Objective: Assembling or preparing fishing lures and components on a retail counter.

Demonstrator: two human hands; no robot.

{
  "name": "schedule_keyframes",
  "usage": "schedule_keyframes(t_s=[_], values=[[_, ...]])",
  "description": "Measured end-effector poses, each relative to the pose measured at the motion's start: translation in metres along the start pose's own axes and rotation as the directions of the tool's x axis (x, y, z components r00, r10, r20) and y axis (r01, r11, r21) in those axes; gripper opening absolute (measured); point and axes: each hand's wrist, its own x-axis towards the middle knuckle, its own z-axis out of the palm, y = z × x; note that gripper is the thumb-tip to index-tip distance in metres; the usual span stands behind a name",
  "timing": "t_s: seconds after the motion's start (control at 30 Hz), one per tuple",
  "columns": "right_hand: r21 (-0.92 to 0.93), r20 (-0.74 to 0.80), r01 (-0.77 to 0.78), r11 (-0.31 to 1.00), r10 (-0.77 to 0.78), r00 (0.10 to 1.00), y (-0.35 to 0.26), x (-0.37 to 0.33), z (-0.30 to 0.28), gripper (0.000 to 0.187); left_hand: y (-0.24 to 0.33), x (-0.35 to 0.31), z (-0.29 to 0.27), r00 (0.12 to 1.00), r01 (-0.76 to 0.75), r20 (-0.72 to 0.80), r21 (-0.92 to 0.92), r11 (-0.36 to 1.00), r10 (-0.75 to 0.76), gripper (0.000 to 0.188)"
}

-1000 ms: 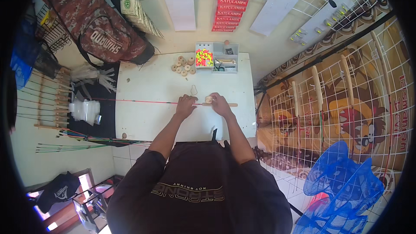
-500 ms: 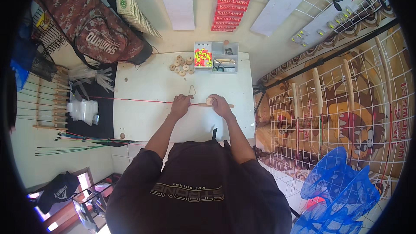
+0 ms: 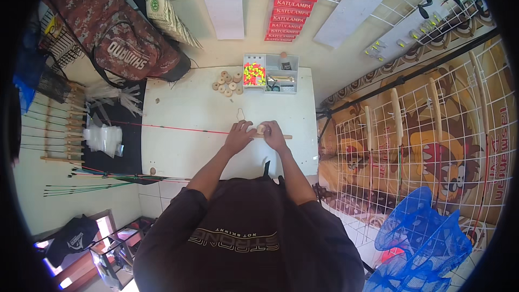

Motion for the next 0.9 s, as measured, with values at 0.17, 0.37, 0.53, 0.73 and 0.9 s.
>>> schedule_keyframes(t_s=[0.17, 0.37, 0.53, 0.73, 0.9], values=[[-0.061, 0.02, 0.021, 0.998, -0.02, 1.0, -0.006, 0.0, -0.004, 0.025, -0.006, -0.001, 0.009, 0.994, -0.048, -0.096, 0.054, 0.997, 0.053, 0.029], [0.037, 0.062, -0.038, 0.999, 0.035, 0.997, -0.007, 0.0, -0.01, 0.028, -0.006, 0.001, 0.004, 0.995, -0.053, -0.083, 0.066, 0.996, 0.059, 0.022], [0.086, 0.067, -0.058, 0.995, 0.052, 0.996, -0.022, 0.002, -0.014, 0.027, -0.008, -0.003, 0.004, 0.995, -0.026, -0.095, 0.093, 0.995, 0.035, 0.02], [0.063, 0.079, -0.065, 0.996, 0.06, 0.995, -0.023, 0.002, -0.019, 0.031, -0.008, -0.001, -0.009, 0.99, -0.035, -0.131, 0.076, 0.997, 0.045, 0.019], [0.05, 0.154, -0.149, 0.988, 0.14, 0.978, -0.031, 0.004, -0.023, 0.031, -0.011, -0.004, -0.01, 0.995, -0.042, -0.093, 0.057, 0.997, 0.048, 0.021]])
